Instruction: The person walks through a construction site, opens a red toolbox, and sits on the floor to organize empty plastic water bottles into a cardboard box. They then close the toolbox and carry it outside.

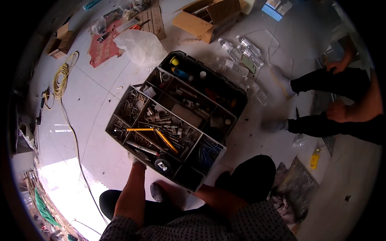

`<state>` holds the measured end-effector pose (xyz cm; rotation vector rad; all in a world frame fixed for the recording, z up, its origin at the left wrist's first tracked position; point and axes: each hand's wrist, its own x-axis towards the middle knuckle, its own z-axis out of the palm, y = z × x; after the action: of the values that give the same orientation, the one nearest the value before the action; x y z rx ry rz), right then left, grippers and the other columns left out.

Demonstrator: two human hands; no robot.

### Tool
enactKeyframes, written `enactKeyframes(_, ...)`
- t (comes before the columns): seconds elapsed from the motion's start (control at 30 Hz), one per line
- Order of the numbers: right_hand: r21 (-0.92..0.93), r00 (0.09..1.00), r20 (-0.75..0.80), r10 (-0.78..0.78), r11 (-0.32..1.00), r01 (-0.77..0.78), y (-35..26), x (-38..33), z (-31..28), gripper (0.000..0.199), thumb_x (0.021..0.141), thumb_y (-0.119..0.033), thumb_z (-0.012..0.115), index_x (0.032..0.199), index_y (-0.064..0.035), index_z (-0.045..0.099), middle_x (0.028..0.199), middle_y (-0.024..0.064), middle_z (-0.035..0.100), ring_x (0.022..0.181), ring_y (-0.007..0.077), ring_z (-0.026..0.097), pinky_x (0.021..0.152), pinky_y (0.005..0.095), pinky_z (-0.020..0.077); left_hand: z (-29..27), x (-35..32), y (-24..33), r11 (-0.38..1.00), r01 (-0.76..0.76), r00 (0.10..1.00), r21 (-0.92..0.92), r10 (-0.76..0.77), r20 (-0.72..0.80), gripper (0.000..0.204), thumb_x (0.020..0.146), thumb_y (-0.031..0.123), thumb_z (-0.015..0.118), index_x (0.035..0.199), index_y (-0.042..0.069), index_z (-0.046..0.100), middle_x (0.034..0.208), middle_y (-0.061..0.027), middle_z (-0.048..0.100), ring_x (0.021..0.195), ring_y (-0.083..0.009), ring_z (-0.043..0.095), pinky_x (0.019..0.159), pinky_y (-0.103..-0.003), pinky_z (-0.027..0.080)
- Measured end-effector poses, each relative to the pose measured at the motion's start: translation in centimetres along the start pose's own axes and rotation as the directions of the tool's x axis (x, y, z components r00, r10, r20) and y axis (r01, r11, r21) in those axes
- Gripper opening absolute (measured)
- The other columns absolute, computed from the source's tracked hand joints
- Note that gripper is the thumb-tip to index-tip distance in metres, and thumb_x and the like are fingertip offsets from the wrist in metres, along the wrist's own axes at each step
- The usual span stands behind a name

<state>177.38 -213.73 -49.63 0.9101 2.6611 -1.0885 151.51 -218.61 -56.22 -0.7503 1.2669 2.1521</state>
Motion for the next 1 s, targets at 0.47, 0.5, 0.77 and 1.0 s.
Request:
enactKeyframes(0.47, -0.102, 1.0, 0.013, 0.017, 0.995, -0.016, 0.1, -0.4, 4.6, 0.022, 0.089, -0.013, 0.049, 0.09, -0.0017, 0.068, 0.077, 0.0181, 0.069, 0.071, 0.0328, 0.069, 0.063, 0.0428, 0.0548, -0.5, -1.5, 2.4, 0.817, -0.315, 0.92, 0.483, 0.388, -0.056, 0.051, 0.087, -0.001, 0.063, 0.135, -0.002, 0.046, 0.112, -0.0085, 0.063, 0.096, -0.0186, 0.06, 0.088, -0.028, 0.049)
enactKeyframes(0.5, -0.12, 1.0, 0.017, 0.016, 0.993, -0.014, -0.1, -0.5, 4.6, 0.022, 0.089, -0.013, 0.049, 0.09, -0.0019, 0.068, 0.077, 0.0181, 0.069, 0.071, 0.0329, 0.069, 0.063, 0.0428, 0.0549, -0.5, -2.4, 2.8, 0.814, -0.34, 0.919, 0.471, 0.394, -0.017, 0.058, 0.085, -0.002, 0.064, 0.138, -0.003, 0.042, 0.113, -0.0098, 0.062, 0.098, -0.0183, 0.06, 0.089, -0.028, 0.048)
enactKeyframes(0.77, -0.158, 0.955, 0.257, 0.147, 0.981, -0.109, -2.8, -2.0, 1.8, 0.021, 0.089, -0.015, 0.05, 0.097, -0.0019, 0.065, 0.085, 0.0211, 0.069, 0.078, 0.0352, 0.07, 0.069, 0.0431, 0.0553, -1.8, -3.6, 3.9, 0.792, -0.369, 0.913, 0.486, 0.408, 0.027, 0.063, 0.083, -0.002, 0.063, 0.141, -0.004, 0.039, 0.114, -0.0094, 0.06, 0.095, -0.0178, 0.058, 0.087, -0.029, 0.048)
enactKeyframes(1.0, 0.074, 0.818, 0.367, -0.443, 0.89, 0.45, -9.3, -3.7, -15.0, 0.016, 0.089, -0.02, 0.057, 0.088, -0.0048, 0.06, 0.085, 0.0116, 0.067, 0.08, 0.0277, 0.067, 0.071, 0.0399, 0.0544, -3.2, -3.0, 4.1, 0.834, -0.312, 0.922, 0.455, 0.381, -0.066, 0.065, 0.082, -0.002, 0.067, 0.141, -0.002, 0.04, 0.108, -0.0068, 0.06, 0.092, -0.0174, 0.059, 0.085, -0.03, 0.049)
